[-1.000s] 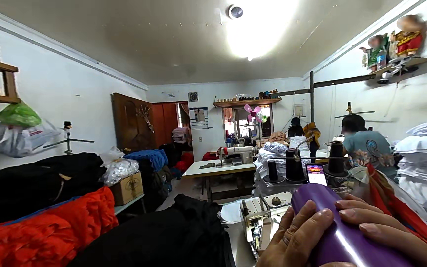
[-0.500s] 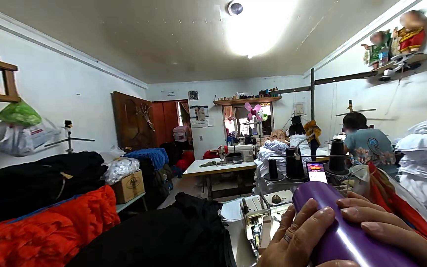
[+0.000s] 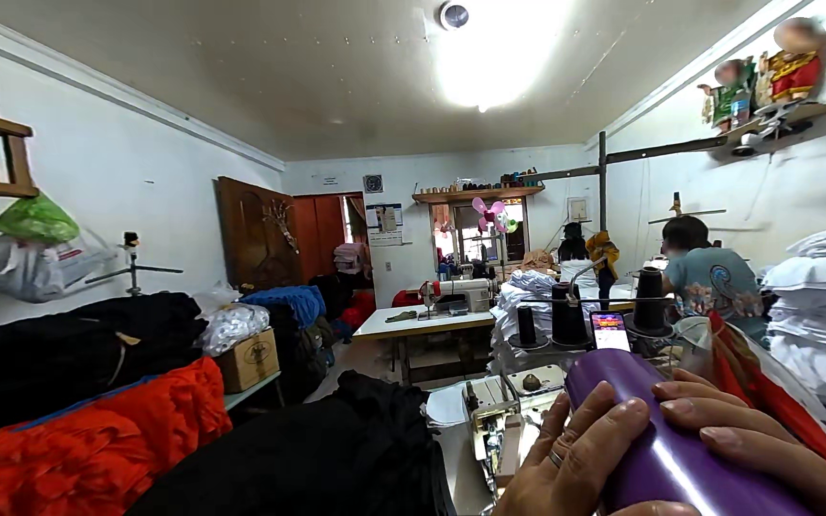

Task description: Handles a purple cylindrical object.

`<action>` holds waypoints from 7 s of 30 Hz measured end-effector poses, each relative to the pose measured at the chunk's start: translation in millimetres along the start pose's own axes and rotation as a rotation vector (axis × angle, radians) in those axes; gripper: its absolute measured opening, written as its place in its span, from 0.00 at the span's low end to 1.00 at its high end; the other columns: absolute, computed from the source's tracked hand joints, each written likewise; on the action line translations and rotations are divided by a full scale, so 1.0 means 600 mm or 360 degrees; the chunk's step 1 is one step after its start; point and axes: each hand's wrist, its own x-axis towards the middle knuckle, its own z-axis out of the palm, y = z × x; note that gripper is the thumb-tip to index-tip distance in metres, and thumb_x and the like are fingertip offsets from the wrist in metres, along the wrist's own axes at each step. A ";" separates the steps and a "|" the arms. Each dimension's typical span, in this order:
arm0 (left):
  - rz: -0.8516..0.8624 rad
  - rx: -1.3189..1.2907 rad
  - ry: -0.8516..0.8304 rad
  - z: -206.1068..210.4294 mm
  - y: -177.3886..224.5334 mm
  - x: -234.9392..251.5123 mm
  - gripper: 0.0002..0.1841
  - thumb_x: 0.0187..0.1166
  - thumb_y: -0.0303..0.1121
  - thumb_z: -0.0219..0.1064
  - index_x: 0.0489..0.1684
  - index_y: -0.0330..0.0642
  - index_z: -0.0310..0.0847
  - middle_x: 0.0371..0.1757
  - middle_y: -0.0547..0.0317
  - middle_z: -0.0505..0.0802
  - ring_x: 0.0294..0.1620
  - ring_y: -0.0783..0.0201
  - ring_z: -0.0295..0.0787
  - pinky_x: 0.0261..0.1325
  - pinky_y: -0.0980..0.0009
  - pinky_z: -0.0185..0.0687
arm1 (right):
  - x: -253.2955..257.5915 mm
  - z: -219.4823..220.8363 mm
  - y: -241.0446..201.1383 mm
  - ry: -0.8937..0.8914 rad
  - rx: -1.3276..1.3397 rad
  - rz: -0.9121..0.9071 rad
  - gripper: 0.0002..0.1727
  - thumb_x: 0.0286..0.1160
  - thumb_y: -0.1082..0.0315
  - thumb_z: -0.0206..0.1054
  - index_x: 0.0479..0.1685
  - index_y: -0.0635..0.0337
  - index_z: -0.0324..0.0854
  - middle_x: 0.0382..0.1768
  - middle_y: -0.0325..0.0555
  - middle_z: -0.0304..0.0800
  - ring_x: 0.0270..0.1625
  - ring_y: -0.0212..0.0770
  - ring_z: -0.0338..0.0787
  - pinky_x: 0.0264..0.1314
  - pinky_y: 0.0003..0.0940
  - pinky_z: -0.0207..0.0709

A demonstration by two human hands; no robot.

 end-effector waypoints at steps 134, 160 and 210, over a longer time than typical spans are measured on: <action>-0.0041 0.0254 -0.0077 -0.030 0.025 -0.013 0.15 0.93 0.38 0.48 0.73 0.51 0.69 0.76 0.40 0.82 0.87 0.53 0.69 0.91 0.50 0.52 | -0.010 0.028 -0.006 0.0003 0.0037 0.0026 0.39 0.93 0.40 0.24 0.59 0.52 0.82 0.62 0.32 0.90 0.75 0.30 0.82 0.87 0.34 0.63; -0.0072 0.0220 -0.0089 -0.029 0.024 -0.018 0.19 0.92 0.44 0.52 0.77 0.53 0.67 0.78 0.42 0.81 0.88 0.55 0.67 0.92 0.51 0.48 | -0.018 0.026 -0.008 -0.0018 0.0046 0.0046 0.38 0.93 0.41 0.25 0.60 0.53 0.81 0.63 0.34 0.89 0.77 0.32 0.80 0.88 0.35 0.62; -0.0015 0.0304 -0.0095 -0.025 0.017 -0.022 0.18 0.92 0.45 0.52 0.76 0.55 0.68 0.79 0.46 0.80 0.89 0.56 0.67 0.92 0.51 0.49 | -0.024 0.027 -0.005 0.0017 0.0026 0.0068 0.38 0.94 0.41 0.25 0.60 0.52 0.82 0.62 0.32 0.89 0.76 0.31 0.81 0.87 0.35 0.64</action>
